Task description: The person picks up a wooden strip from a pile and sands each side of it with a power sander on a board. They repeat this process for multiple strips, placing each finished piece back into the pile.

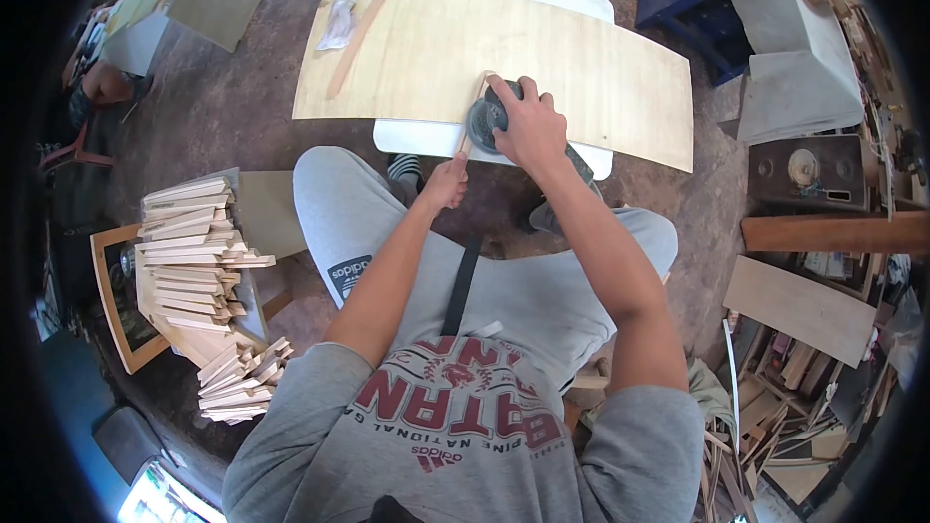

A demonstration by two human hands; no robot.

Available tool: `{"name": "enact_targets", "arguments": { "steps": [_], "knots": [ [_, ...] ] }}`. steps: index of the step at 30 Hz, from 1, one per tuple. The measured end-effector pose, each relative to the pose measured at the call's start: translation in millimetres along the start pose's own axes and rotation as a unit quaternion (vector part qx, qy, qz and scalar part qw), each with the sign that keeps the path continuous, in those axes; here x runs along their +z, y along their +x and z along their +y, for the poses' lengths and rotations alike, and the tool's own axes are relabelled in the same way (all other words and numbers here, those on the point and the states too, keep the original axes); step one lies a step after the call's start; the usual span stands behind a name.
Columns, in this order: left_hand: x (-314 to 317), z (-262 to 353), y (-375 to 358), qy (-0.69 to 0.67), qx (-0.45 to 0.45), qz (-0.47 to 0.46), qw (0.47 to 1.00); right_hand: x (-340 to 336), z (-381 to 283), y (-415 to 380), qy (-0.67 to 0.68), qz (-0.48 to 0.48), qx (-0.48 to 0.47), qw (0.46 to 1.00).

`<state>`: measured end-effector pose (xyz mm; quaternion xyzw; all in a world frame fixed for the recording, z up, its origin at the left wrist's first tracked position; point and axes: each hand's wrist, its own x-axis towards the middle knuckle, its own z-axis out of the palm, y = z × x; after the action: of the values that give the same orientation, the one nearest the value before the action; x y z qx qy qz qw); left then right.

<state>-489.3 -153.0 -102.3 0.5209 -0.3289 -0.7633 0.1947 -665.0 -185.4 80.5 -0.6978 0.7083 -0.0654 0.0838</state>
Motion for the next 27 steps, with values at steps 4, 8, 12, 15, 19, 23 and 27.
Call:
{"name": "enact_targets", "arguments": {
  "steps": [4, 8, 12, 15, 19, 23, 27],
  "knots": [
    [3, 2, -2, -0.002, 0.001, 0.006, 1.0, 0, 1, -4, 0.0, -0.003, -0.006, 1.0],
    [1, 0, 0, -0.018, -0.018, -0.004, 1.0, 3, 1, 1, -0.007, 0.018, -0.014, 1.0],
    [3, 0, -2, -0.011, -0.003, -0.003, 1.0, 0, 2, 6, -0.007, 0.005, 0.002, 1.0],
    [3, 5, -5, -0.003, -0.007, 0.001, 1.0, 4, 10, 23, -0.006, 0.023, 0.01, 1.0],
    [4, 7, -5, 0.001, -0.007, -0.001, 1.0, 2, 17, 51, -0.003, 0.042, 0.019, 0.999],
    [-1, 2, -3, -0.004, -0.009, -0.015, 1.0, 1, 6, 40, 0.002, 0.036, -0.018, 0.999],
    [2, 3, -6, 0.009, -0.004, -0.001, 1.0, 5, -2, 16, 0.008, 0.027, -0.076, 0.997]
  ]
}}
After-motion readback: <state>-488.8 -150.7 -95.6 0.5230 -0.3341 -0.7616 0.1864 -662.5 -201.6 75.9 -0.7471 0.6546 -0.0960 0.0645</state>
